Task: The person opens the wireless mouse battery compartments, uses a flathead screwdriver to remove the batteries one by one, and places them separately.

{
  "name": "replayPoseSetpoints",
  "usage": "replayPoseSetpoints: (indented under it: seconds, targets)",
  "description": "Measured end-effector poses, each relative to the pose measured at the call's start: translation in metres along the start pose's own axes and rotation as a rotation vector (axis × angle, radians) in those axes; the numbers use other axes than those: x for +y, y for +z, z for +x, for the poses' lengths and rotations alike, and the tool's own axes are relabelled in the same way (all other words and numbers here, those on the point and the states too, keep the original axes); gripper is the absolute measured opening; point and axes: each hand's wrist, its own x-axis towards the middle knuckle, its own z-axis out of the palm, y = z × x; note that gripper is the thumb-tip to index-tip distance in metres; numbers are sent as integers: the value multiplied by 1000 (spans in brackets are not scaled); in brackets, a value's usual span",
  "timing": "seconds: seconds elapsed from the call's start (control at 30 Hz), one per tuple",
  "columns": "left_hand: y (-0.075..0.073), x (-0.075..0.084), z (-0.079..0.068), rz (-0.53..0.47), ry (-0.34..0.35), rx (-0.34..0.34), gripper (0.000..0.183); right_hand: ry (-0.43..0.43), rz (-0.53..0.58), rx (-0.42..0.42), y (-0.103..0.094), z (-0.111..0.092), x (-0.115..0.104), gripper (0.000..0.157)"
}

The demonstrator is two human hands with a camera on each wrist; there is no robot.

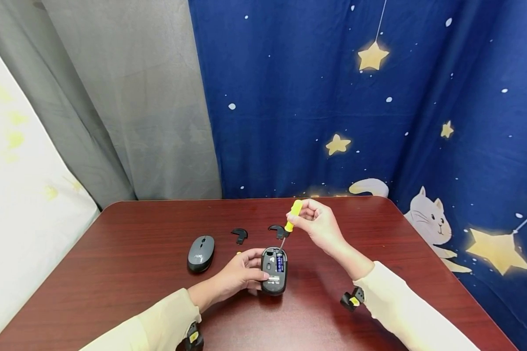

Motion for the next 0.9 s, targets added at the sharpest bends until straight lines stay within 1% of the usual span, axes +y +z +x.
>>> replayPoseSetpoints:
  seconds: [0.17,0.33,0.47,0.6,0.7,0.8,0.9]
  targets:
    - [1,1,0,-7,4,-7,62,-73,0,-25,3,-5,-2,24]
    - [1,0,0,-20,4,-3,61,-104,-50,-52,7,-12,-4,21]
    - [2,-1,0,-27,7,-2,62,-138,-104,-90,10,-19,-19,19]
    - [0,-4,1,-28,15,1,61,-178,-101,-135,15,-24,-34,17]
    - [-1,-7,1,-30,12,0,61,-194,-91,-170,17,-26,-34,18]
    - [-1,-8,0,-31,5,-2,60,-186,-108,-169,18,-25,-32,17]
    - [-1,-7,0,-23,9,-4,60,-147,-121,-126,17,-20,-24,17]
